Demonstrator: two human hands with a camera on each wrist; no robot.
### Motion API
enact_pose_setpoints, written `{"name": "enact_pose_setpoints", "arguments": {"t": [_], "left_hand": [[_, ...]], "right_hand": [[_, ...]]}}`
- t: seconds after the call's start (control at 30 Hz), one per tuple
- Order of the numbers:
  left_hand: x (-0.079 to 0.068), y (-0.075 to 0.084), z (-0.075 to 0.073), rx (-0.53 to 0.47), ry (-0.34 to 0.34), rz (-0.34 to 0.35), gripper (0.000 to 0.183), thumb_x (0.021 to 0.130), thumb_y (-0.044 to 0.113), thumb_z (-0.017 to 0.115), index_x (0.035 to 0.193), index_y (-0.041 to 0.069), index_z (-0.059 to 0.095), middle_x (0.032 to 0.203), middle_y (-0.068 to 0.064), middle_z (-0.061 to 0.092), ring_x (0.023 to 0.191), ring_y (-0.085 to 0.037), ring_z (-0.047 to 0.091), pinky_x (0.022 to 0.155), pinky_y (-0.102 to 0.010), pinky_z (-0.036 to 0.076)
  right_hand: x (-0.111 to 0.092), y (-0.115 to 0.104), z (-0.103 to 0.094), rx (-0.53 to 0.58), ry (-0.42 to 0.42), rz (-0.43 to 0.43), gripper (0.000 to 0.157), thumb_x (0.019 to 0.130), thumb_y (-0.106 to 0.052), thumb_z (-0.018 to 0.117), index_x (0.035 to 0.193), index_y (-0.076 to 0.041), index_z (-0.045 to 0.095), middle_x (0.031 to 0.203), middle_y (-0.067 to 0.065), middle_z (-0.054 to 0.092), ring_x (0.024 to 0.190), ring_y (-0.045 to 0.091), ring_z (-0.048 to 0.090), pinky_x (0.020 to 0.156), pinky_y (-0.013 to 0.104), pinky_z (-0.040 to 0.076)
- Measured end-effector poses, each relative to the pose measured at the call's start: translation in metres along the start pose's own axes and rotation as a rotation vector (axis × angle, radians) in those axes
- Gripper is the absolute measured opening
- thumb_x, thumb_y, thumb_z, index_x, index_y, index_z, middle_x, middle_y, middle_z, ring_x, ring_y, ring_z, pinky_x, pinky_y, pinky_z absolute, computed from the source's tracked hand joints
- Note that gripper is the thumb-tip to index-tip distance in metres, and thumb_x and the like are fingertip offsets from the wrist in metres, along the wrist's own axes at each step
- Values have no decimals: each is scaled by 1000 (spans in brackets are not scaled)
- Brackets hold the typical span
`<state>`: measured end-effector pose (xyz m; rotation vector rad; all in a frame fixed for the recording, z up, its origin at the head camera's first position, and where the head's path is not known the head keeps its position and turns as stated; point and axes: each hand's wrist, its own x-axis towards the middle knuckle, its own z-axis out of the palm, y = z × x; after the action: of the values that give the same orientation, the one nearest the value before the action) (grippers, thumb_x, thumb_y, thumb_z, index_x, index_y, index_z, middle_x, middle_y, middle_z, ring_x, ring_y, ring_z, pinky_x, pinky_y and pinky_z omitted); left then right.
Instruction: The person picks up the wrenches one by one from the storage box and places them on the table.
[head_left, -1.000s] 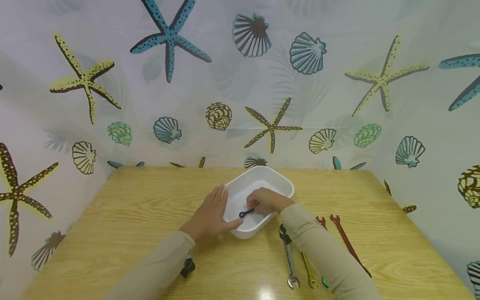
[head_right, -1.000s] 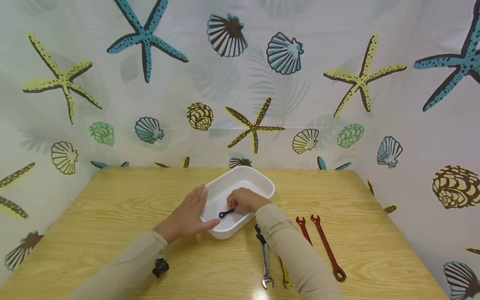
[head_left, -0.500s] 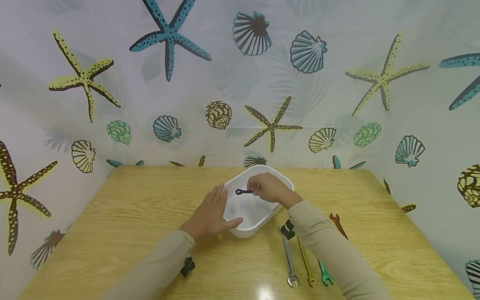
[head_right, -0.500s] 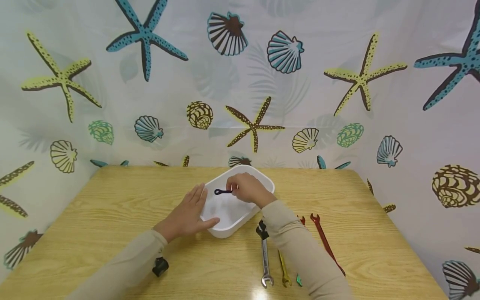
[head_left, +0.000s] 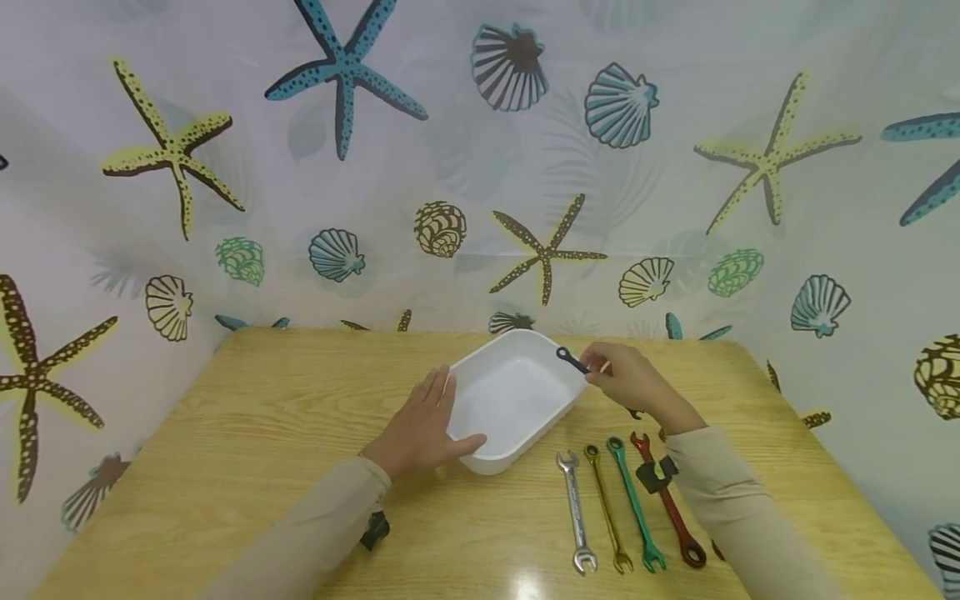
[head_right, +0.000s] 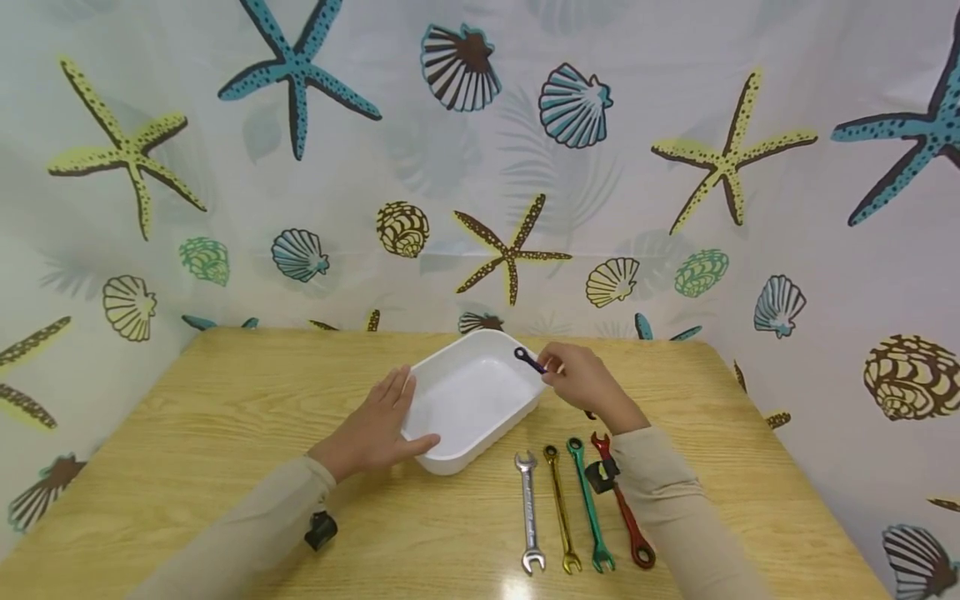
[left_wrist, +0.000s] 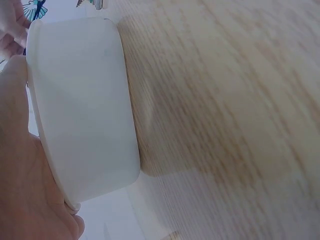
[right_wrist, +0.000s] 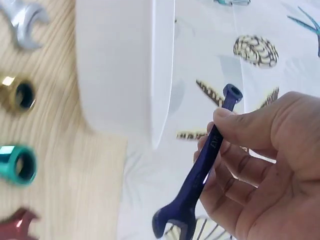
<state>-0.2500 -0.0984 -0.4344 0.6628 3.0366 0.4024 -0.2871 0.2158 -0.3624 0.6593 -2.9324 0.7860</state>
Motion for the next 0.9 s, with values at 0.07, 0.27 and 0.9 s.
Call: {"name": "enact_pose_setpoints", "arguments": {"t": [0.07, 0.27, 0.9], "left_hand": [[1, 0, 0, 2, -5, -1, 105, 85, 72, 45, 151, -4, 15, 159, -20, 6, 147, -33, 5, 118, -43, 13], [3, -2, 3, 23, -14, -18, 108, 84, 75, 42, 151, -4, 13, 160, -18, 4, 147, -32, 4, 118, -42, 12], [2, 0, 2, 27, -15, -12, 107, 84, 74, 43, 151, -5, 15, 159, -20, 5, 147, -33, 5, 118, -42, 11]], "right_hand": [[-12, 15, -5, 15, -1, 38, 14, 93, -4, 59, 105, 2, 61, 92, 14, 64, 79, 26, 63, 65, 38, 53], [-50, 55, -12, 43, -27, 150, 18, 95, -7, 57, 107, 5, 58, 92, 17, 63, 76, 24, 62, 60, 36, 51], [-135, 122, -21, 211, -153, 435, 26, 96, -8, 53, 109, 14, 51, 92, 17, 61, 73, 20, 57, 59, 36, 50]]}}
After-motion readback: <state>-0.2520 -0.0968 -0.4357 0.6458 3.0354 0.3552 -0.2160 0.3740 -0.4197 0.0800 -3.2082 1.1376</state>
